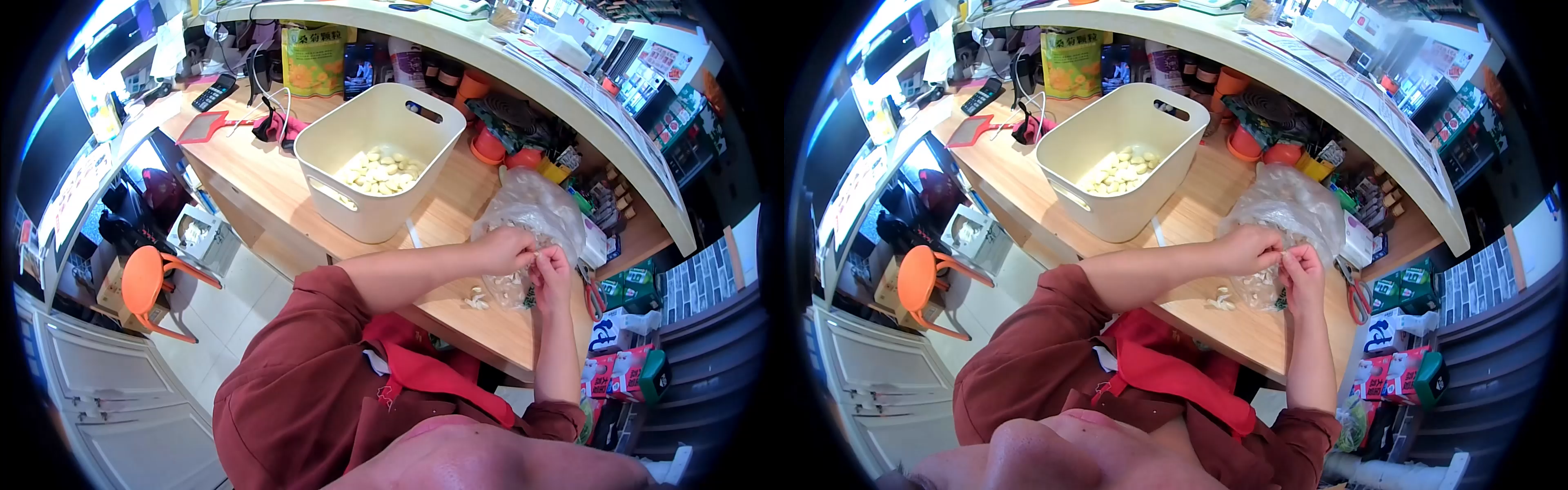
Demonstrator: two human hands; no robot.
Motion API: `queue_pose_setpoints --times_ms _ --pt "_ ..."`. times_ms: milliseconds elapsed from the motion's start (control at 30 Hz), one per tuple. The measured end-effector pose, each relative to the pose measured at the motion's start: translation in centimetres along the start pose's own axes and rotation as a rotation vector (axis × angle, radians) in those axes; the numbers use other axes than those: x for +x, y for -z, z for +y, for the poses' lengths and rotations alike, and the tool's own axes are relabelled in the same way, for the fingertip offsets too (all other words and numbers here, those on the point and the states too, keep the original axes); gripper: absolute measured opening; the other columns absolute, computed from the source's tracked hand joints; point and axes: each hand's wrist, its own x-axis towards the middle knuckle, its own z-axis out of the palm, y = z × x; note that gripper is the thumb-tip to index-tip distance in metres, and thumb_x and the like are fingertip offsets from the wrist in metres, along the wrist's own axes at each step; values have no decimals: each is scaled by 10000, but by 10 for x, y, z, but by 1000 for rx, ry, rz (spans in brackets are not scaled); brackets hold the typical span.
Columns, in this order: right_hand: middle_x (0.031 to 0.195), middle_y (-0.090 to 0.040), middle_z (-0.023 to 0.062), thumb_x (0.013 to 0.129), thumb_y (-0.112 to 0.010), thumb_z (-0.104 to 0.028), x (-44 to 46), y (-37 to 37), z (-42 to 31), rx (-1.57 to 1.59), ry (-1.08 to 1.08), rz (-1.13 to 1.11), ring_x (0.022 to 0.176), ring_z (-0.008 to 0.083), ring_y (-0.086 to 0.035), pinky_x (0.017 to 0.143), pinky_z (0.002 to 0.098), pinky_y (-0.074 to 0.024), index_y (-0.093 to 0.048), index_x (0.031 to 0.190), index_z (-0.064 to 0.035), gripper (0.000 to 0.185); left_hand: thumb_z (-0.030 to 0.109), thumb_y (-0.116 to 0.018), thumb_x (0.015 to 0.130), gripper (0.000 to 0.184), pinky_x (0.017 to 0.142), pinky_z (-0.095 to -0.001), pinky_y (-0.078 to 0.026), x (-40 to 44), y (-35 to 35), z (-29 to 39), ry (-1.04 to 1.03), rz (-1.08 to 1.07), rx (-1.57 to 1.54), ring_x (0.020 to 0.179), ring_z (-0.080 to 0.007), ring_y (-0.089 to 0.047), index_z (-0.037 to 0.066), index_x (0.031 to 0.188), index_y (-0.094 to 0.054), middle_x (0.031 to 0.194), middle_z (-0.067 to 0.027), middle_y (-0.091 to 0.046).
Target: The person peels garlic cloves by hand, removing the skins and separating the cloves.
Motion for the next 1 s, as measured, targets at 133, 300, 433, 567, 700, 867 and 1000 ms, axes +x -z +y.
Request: queue_pose_setpoints --times_ms 133,300,433,567,700,867,1000 --pt "691 -532 21 834 -582 -101 -1 0 1 32 -8 -33 545 55 -429 433 161 -303 -496 832 -54 97 183 -618 750 160 631 -383 -448 -3 -1 -3 -55 24 9 716 -304 -575 38 785 -560 735 -132 -587" --pt "679 -521 27 844 -570 -107 -3 1 1 103 -39 -31 538 58 -428 426 160 -304 -485 800 -62 106 166 -624 748 153 612 -374 -438 -5 -1 0 -89 19 -20 686 -289 -561 37 767 -544 703 -117 -565" --pt "669 -513 28 853 -561 -117 -3 2 -3 133 -63 -23 533 59 -426 423 158 -302 -477 780 -69 121 155 -628 745 155 601 -369 -429 -4 -3 2 -94 32 -56 671 -280 -551 35 753 -531 694 -111 -556" --pt "662 -509 27 857 -560 -128 -2 5 -1 174 -84 -14 523 58 -418 417 154 -292 -480 776 -72 127 155 -626 749 151 583 -363 -425 -3 -4 -1 -143 47 -62 643 -271 -544 39 751 -529 668 -102 -545" --pt "669 -527 30 865 -547 -134 -1 7 1 241 -119 -21 518 52 -411 408 153 -285 -491 783 -78 114 165 -620 762 148 573 -348 -430 -2 -3 -3 -116 26 -80 635 -256 -556 39 762 -542 675 -106 -563" --pt "684 -551 38 878 -527 -139 0 0 1 147 -89 45 517 48 -406 404 154 -282 -496 796 -80 106 191 -599 797 161 583 -313 -436 2 3 -3 104 -89 -232 635 -196 -556 34 791 -563 692 -102 -585" --pt "679 -537 31 883 -518 -138 0 0 0 185 -114 57 521 48 -400 405 154 -280 -494 815 -74 96 202 -594 806 166 582 -305 -434 1 4 -2 100 -93 -226 624 -167 -539 38 799 -570 676 -86 -578"
